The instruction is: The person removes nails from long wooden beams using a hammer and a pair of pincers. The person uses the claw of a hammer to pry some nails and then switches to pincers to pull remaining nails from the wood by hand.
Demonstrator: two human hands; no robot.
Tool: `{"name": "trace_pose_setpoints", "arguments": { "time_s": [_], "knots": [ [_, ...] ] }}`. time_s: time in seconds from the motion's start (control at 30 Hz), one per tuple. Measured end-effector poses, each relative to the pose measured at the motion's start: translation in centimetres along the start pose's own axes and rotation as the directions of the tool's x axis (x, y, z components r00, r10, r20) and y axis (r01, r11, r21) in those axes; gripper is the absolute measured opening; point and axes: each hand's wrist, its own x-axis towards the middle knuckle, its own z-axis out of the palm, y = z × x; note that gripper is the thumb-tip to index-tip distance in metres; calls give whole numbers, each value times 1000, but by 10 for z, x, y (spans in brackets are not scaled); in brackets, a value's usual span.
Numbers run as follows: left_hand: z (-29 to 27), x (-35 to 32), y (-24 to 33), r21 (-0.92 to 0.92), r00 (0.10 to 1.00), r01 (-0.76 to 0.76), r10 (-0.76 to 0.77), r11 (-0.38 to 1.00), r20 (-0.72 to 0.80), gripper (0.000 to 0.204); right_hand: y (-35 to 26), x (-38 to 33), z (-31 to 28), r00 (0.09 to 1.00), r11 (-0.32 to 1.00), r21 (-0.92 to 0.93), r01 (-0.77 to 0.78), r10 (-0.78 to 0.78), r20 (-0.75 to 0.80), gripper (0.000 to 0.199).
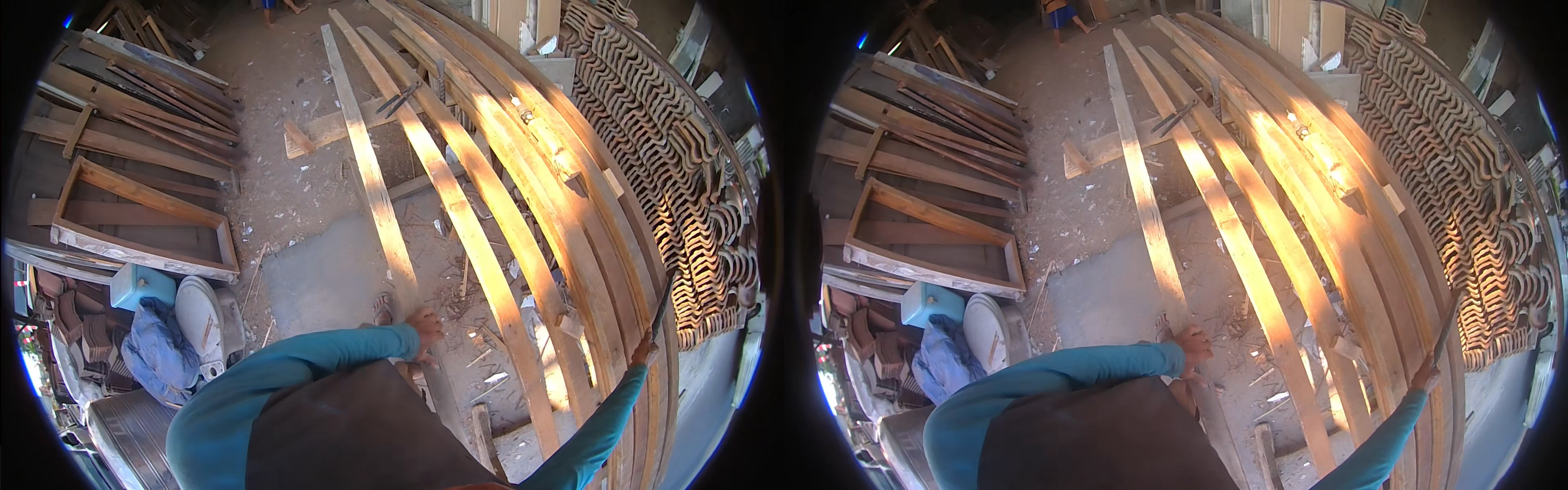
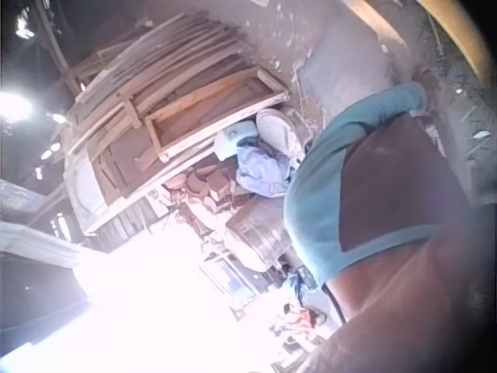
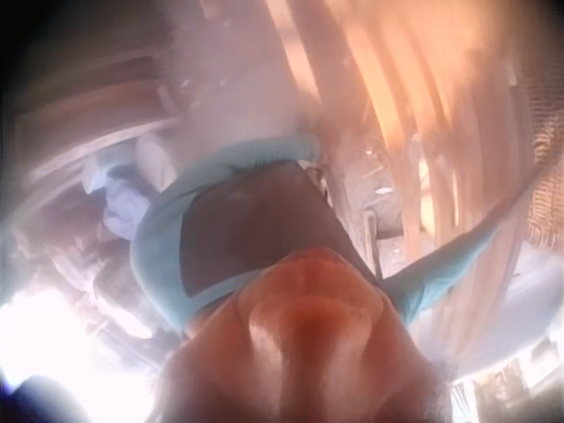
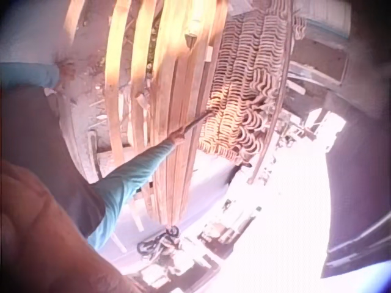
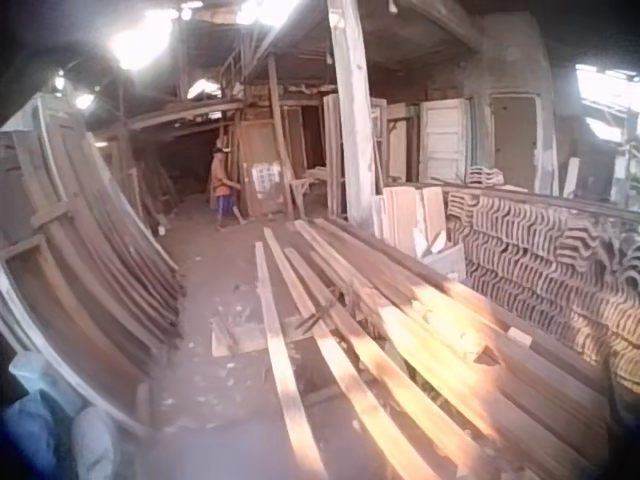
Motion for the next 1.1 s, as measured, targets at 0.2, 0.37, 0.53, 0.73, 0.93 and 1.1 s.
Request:
{"name": "trace_pose_setpoints", "arguments": {
  "time_s": [0.2, 0.37, 0.53, 0.73, 0.93, 1.1],
  "knots": [
    [3, -14, -2, -83, 991, -125, 129, 989, 47, 77, -59, -78, -26, 984, 983, -173, 56, -84, -158, 89],
    [-5, -1, -15, -457, 934, -184, 300, 870, 195, 75, -205, -286, -16, 959, 944, 322, 66, 29, -281, 64],
    [-25, -3, -58, -683, 985, -85, 165, 726, 52, 61, -250, -405, 52, 969, 824, 567, 6, -144, 199, 43],
    [-94, -78, -128, -798, 876, 211, -471, 565, -102, 39, -285, -509, 129, 806, 832, 547, -93, -260, 532, 32],
    [-56, -228, -142, -809, 439, 509, -897, 293, -49, 41, -333, -551, 161, 632, 844, 534, -47, -389, 670, 28],
    [55, -343, -119, -627, -22, 756, -965, -188, 262, 44, -379, -587, 155, 427, 812, 575, 104, -558, 711, 28]
  ]
}}
